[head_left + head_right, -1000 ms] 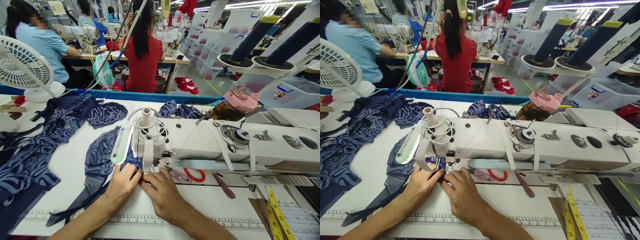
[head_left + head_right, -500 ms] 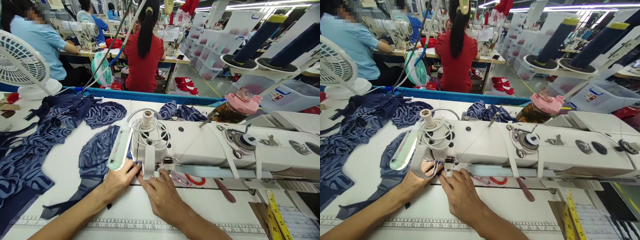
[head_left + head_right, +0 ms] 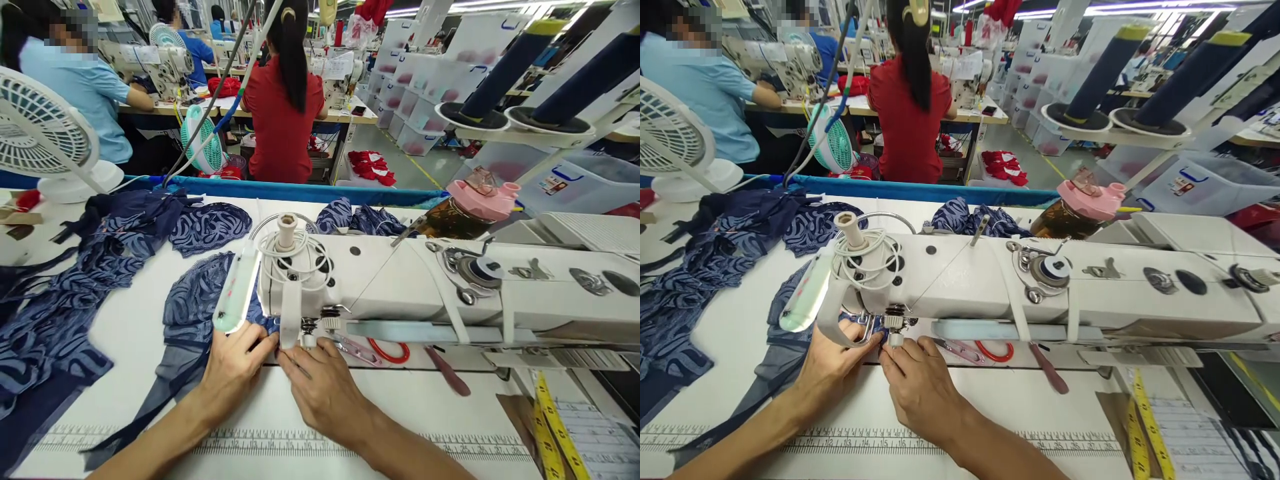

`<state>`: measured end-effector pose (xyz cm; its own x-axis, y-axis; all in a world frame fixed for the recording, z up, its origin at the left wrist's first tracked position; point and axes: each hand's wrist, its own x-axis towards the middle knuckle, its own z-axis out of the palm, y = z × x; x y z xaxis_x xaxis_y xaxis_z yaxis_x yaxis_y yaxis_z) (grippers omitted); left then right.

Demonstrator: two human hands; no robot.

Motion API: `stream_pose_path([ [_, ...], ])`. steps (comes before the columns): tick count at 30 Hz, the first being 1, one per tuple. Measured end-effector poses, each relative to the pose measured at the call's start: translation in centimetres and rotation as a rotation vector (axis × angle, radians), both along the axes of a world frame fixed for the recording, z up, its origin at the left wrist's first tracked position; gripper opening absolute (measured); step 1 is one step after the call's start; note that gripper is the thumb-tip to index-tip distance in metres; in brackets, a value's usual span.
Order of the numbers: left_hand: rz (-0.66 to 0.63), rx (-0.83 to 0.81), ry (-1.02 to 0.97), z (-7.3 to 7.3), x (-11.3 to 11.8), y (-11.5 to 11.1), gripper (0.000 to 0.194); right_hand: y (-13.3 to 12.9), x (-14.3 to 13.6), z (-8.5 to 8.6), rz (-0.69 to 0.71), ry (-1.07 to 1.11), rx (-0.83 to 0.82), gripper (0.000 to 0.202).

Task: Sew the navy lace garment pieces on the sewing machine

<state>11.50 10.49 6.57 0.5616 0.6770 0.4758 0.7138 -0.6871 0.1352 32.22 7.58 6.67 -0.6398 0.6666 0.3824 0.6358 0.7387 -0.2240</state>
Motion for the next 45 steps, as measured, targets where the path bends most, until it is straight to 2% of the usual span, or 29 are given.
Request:
stream_pose_path([
  [4,0.015,0.107,0.116,0.4,0.6,-0.1,0.03,-0.2,0.1,-0.2,0.012,0.001,0.003,0.033],
  [11,-0.069,0.246,0.077,0.1,0.5,1.5,0.025,0.2,0.1,-0.4,-0.042,-0.026,-0.066,0.039],
  [13,-0.074,0.223,0.08,-0.2,0.3,2.0,0.024,0.5,0.0,-0.3,-0.057,-0.042,-0.071,0.041],
  [19,-0.005,-0.012,-0.005,-1.0,-0.1,2.1,0.016,0.6,0.0,-0.4,-0.066,-0.035,-0.026,0.04],
  [21,-0.012,-0.04,-0.014,-1.1,-0.3,2.1,0.015,0.6,0.0,-0.5,-0.062,-0.017,-0.03,0.035],
  [27,-0.101,-0.011,-0.007,-1.7,-0.8,2.3,0.034,0.5,-0.2,-0.5,-0.069,-0.02,-0.037,0.026],
  [31,-0.118,0.024,0.055,-1.1,-0.6,2.2,0.035,0.8,0.2,-0.5,-0.065,0.031,-0.03,0.022],
  [34,-0.153,0.101,0.124,-0.2,0.0,1.8,0.033,1.4,0.8,-0.5,-0.15,0.088,-0.065,0.022],
  [36,-0.153,0.166,0.152,0.2,0.2,1.5,0.031,1.9,1.1,-0.4,-0.185,0.042,-0.122,0.021],
  [39,-0.142,0.212,0.159,0.1,0.0,1.1,0.033,2.4,1.1,-0.2,-0.121,-0.067,-0.132,0.024],
  [43,-0.164,0.003,0.057,-0.2,-1.1,1.0,0.037,2.4,0.7,-0.5,-0.111,-0.082,-0.037,0.028],
  [45,-0.186,-0.084,0.01,0.0,-1.6,1.1,0.037,2.4,0.6,-0.9,-0.096,-0.059,-0.005,0.04],
])
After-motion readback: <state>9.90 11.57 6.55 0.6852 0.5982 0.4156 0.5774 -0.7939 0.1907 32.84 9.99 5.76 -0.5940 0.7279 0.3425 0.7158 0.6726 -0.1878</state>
